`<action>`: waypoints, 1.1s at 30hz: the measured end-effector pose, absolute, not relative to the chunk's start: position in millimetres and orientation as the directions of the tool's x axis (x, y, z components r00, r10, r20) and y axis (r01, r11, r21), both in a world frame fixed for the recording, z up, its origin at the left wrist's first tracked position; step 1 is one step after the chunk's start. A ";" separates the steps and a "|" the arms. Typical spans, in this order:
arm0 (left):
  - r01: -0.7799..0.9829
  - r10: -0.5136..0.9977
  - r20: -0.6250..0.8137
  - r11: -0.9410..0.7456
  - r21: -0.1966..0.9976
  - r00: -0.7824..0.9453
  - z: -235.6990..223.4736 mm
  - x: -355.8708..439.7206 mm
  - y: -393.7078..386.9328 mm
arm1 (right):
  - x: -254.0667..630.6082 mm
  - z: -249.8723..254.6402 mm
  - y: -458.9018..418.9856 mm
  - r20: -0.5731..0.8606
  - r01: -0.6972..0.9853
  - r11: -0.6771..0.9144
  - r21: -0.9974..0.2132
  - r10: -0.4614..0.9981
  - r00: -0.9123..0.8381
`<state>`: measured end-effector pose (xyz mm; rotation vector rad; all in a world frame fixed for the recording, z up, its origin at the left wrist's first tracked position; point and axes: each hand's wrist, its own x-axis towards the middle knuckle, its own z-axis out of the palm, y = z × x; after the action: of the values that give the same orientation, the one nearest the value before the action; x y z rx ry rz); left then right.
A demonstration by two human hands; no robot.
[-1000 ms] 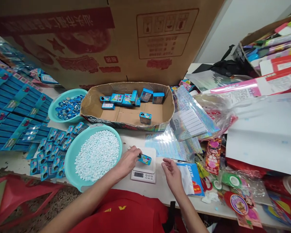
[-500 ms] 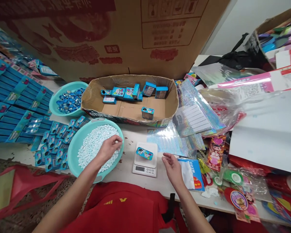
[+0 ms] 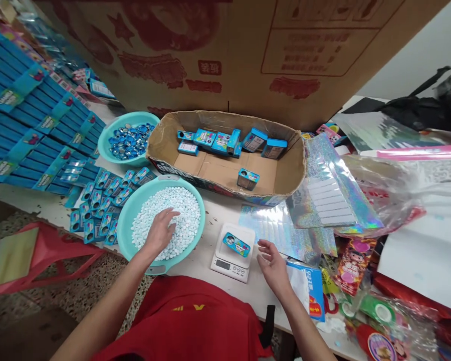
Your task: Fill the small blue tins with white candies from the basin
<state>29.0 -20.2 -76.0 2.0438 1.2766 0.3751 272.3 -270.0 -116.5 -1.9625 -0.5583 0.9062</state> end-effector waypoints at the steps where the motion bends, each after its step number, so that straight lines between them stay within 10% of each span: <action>1: 0.696 0.867 -0.092 -0.326 0.641 0.490 -76.8 30.5 -23.9 | 271.5 -116.0 -269.9 -0.358 0.095 -0.499 -0.862 0.730 0.582; 10: 0.883 0.765 -0.442 -0.428 0.195 0.469 -67.7 67.9 -45.8 | 250.5 -115.0 -255.0 -0.177 0.357 -0.406 -0.842 0.831 0.528; 17: 0.927 0.814 -0.444 -0.324 0.189 0.375 -61.3 33.2 -19.6 | 252.7 -102.3 -247.0 -0.033 0.452 -0.349 -0.821 0.819 0.572; 26: 0.396 0.783 0.173 -0.476 0.785 0.598 -2.3 36.0 -45.6 | 223.8 -30.3 -168.4 0.228 0.577 -0.013 -0.817 0.911 0.344; 33: 0.391 0.643 0.015 -0.484 0.783 0.766 24.3 28.8 -42.8 | 198.3 -24.7 -128.9 0.259 0.541 0.120 -0.832 0.947 0.189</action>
<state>28.8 -42.8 24.3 2.1375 0.7698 0.3915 198.3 -128.9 -24.7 -1.5416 -1.4723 0.5543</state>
